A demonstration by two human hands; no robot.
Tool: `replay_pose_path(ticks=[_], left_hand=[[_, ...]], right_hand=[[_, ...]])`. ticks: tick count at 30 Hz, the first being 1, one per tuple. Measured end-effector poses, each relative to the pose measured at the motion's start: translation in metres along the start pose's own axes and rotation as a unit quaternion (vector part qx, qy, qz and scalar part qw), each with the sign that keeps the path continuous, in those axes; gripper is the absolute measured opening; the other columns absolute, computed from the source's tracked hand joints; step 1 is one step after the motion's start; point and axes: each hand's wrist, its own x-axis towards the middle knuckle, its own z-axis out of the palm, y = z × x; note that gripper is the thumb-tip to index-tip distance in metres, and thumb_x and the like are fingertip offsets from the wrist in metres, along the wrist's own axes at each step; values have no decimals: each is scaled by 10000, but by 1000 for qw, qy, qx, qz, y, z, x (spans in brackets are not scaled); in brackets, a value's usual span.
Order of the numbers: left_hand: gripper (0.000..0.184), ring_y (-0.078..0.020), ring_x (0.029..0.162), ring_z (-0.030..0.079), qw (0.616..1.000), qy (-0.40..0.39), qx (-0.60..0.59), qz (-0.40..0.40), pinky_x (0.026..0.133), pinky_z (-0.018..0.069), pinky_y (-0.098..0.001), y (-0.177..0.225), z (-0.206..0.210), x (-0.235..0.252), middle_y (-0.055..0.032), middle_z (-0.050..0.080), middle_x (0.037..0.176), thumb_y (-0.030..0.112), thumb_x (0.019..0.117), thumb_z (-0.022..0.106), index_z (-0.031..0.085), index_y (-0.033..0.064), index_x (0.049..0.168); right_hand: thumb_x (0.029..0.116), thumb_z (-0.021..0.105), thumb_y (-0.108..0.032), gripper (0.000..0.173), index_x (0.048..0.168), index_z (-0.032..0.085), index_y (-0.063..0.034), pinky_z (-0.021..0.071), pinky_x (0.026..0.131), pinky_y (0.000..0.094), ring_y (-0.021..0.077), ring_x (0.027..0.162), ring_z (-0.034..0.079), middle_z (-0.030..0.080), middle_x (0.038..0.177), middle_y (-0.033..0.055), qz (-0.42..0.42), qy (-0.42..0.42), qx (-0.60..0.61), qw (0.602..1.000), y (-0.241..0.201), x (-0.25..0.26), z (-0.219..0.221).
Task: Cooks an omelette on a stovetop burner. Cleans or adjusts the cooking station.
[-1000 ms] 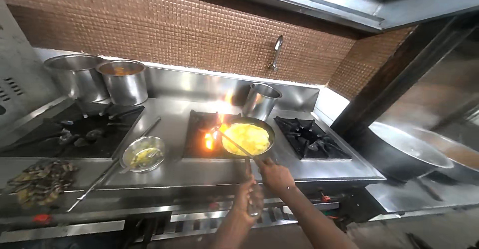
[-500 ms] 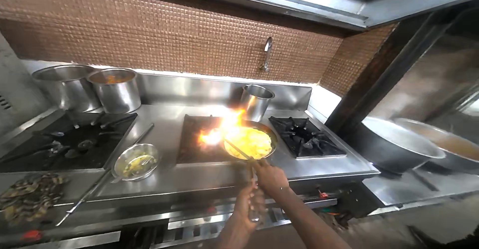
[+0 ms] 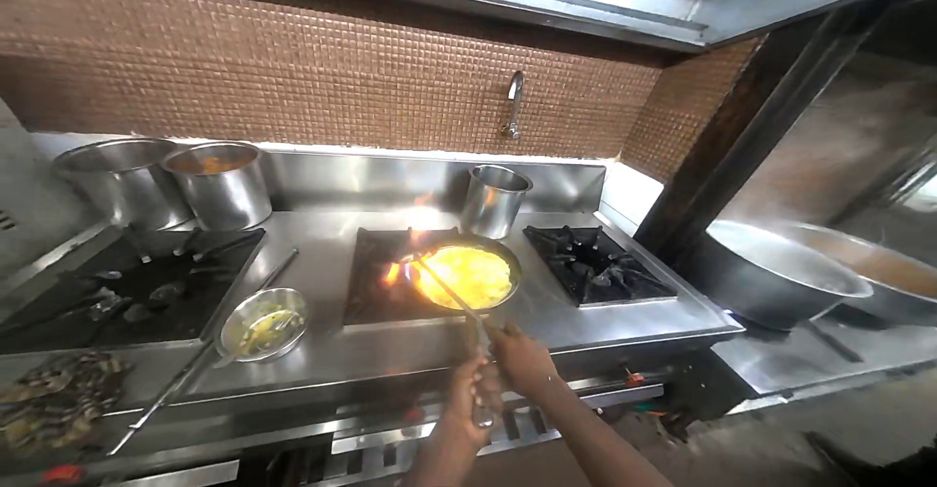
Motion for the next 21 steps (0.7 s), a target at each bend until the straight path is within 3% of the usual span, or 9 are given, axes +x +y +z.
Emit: replay_pose_path(ticks=[10,21], left_hand=[[386,-27,355,460,1000,-14,-15,-15,339,419,-141,-6,5,0,36,490,559,306,1112,347,528,95,844],[409,-25,354,463,1000,-2,1,-7,345,417,-136,-10,9,-3,39,494,550,316,1114,335,532,101,828]], right_hand=[[1069,436,-284,561,1615,317,-345,584,803,577,390,992,705,560,1422,167,12,32,-18,999,-2,5,9],[1066,457,-246,567,1614,331,-314,572,831,594,430,1041,687,531,1462,193,16,23,-28,999,-6,-5,2]])
